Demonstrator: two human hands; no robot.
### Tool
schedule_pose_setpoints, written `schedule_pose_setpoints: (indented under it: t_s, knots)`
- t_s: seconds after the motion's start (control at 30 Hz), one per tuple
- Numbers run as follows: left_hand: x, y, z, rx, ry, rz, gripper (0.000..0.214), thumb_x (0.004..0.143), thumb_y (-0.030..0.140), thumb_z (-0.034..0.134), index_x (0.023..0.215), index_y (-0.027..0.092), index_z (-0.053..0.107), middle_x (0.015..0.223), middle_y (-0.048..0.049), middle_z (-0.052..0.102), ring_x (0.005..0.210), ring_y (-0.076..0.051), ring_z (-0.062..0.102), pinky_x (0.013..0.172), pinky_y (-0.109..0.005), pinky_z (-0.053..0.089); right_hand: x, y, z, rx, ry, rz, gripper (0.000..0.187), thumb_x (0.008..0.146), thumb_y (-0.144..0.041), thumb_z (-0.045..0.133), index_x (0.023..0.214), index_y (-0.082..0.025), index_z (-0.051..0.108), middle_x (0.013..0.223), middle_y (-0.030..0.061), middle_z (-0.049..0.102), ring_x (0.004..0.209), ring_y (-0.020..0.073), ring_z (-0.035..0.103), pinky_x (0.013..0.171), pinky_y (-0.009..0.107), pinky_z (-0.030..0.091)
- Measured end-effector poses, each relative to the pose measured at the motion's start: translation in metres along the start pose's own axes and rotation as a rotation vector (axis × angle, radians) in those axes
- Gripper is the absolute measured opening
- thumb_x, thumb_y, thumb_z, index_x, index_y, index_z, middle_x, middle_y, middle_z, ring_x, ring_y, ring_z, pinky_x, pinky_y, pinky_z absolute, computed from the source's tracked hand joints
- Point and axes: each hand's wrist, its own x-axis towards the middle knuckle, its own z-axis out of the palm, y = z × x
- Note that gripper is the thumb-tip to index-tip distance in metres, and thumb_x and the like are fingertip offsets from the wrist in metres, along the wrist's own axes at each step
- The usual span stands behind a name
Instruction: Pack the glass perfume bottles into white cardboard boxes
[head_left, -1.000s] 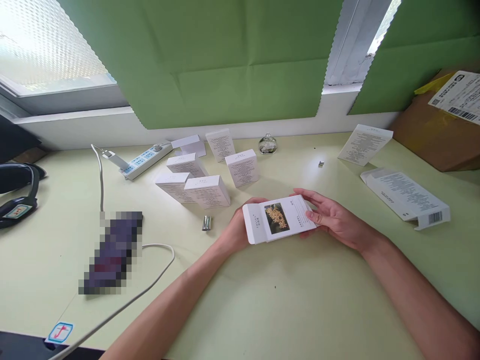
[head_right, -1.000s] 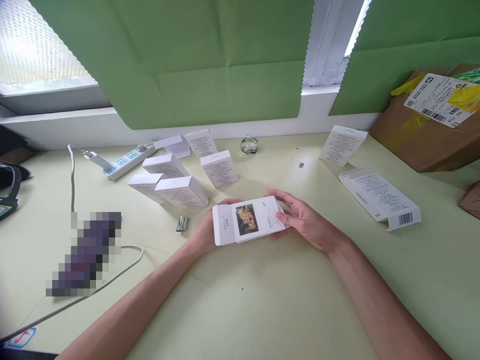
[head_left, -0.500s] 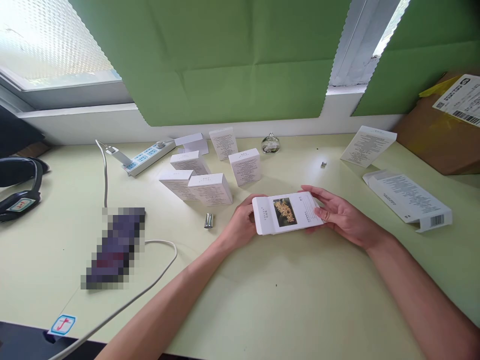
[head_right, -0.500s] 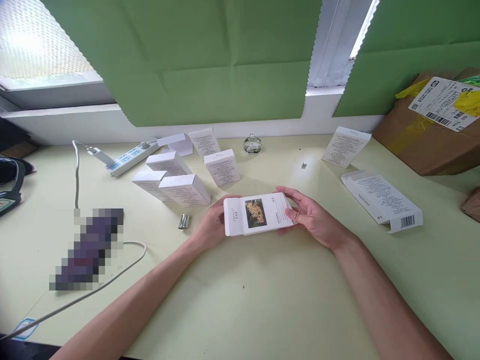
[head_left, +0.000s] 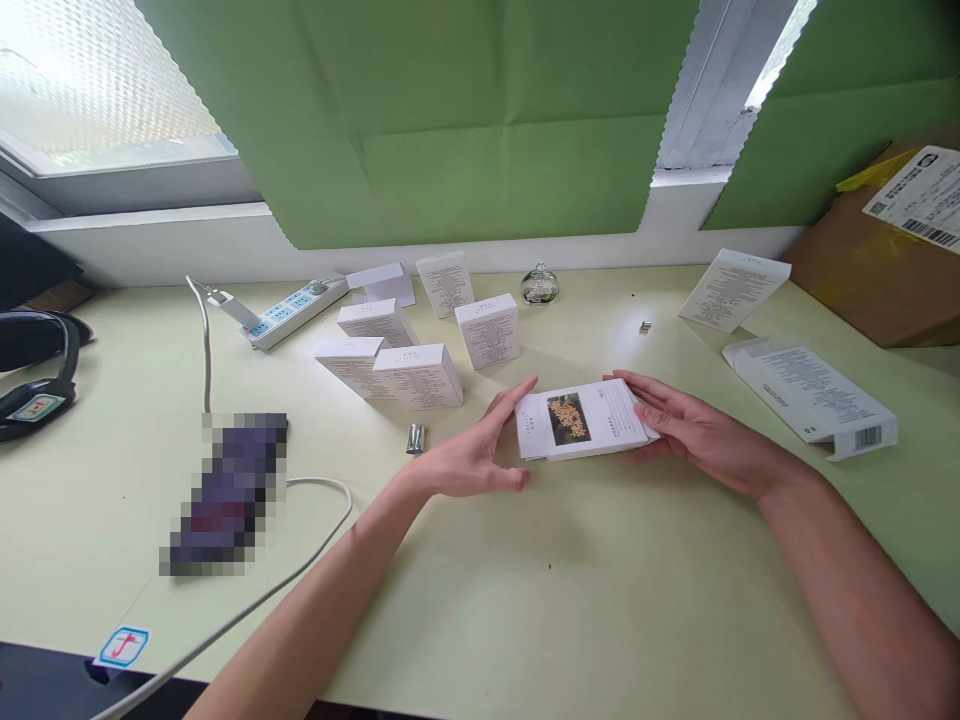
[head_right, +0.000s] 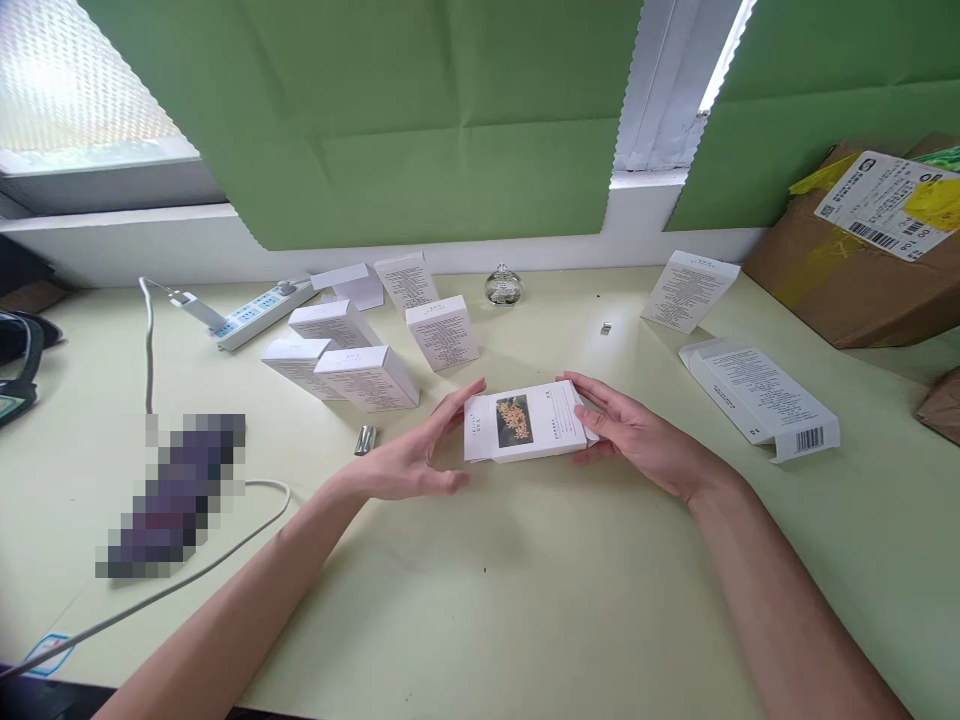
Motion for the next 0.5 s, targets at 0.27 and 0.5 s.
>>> schedule_pose_setpoints:
  t_s: [0.27,0.5]
  knots:
    - [0.014,-0.001,0.035,0.178,0.242,-0.006,0.09,0.078,0.052,0.077,0.152,0.038,0.029,0.157,-0.0073,0.023,0.149,-0.032,0.022,0.121,-0.047,0.031,0.006,0.007,0.001,0.162,-0.24,-0.039,0.056,0.094,-0.034,0.064,0.147,-0.038,0.047,0.155,0.0007,0.046,0.13,0.0247,0.054,0.092,0.037,0.062]
    - [0.013,-0.005,0.034,0.217,0.27,0.002,0.083,0.08,0.048,0.076,0.15,0.035,0.033,0.149,-0.0086,0.032,0.144,-0.03,0.028,0.119,-0.046,0.034,0.012,0.01,0.017,0.151,-0.171,-0.104,0.053,0.09,-0.031,0.069,0.141,-0.04,0.054,0.163,-0.003,0.032,0.11,0.0198,0.06,0.068,0.028,0.063]
